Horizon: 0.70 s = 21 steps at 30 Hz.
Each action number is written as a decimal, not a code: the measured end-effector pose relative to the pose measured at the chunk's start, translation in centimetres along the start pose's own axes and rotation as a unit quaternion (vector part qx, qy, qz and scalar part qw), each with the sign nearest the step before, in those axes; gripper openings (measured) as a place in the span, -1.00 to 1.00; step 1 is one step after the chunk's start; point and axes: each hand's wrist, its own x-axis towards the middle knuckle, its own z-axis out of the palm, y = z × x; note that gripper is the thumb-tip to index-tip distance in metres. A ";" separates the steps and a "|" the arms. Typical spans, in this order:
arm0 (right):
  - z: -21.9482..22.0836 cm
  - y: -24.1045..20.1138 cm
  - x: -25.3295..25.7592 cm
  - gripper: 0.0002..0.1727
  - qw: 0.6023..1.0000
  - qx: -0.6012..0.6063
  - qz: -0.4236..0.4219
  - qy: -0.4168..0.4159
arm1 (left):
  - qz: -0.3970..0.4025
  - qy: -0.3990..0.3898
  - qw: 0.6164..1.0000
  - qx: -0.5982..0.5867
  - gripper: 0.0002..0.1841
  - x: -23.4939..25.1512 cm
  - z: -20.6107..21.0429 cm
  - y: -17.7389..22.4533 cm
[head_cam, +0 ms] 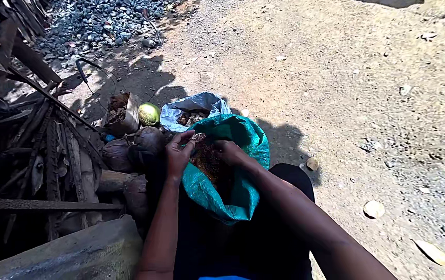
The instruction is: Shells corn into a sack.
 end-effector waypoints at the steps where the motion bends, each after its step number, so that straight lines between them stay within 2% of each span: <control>1: 1.1 -0.1 0.2 -0.69 0.997 -0.062 -0.008 -0.041 | 0.011 0.026 1.000 -0.013 -0.69 0.5 -0.5 0.1; 4: 3.9 -1.1 0.7 -0.62 0.964 -0.191 -0.015 -0.184 | 0.011 0.103 0.995 -0.013 -0.70 3.3 -1.3 -0.3; 8: 5.4 -2.2 0.1 -0.56 0.942 -0.249 0.009 -0.226 | -0.012 0.181 0.983 0.022 -0.71 9.5 -1.0 -1.6; 9: 5.4 -2.2 0.1 -0.54 0.941 -0.253 0.013 -0.224 | -0.010 0.181 0.983 0.033 -0.67 11.1 -0.7 -1.8; 12: 5.4 -2.1 0.3 -0.51 0.940 -0.257 0.022 -0.222 | -0.031 0.091 0.993 0.070 -0.35 14.5 0.1 -2.1; 13: 5.5 -1.9 0.4 -0.50 0.941 -0.255 0.020 -0.219 | -0.030 0.084 0.993 0.072 -0.31 15.1 0.4 -2.5; 16: 5.6 -1.6 0.5 -0.47 0.946 -0.236 0.013 -0.223 | 0.011 0.101 0.994 0.048 -0.44 13.9 1.5 -3.0; 19: 5.4 -2.0 0.5 -0.46 0.947 -0.222 0.028 -0.231 | -0.001 0.108 0.994 0.016 -0.59 8.9 1.9 -2.7; 21: 4.9 -2.5 0.5 -0.48 0.947 -0.220 0.051 -0.229 | 0.020 0.128 0.992 0.002 -0.66 6.6 2.1 -2.5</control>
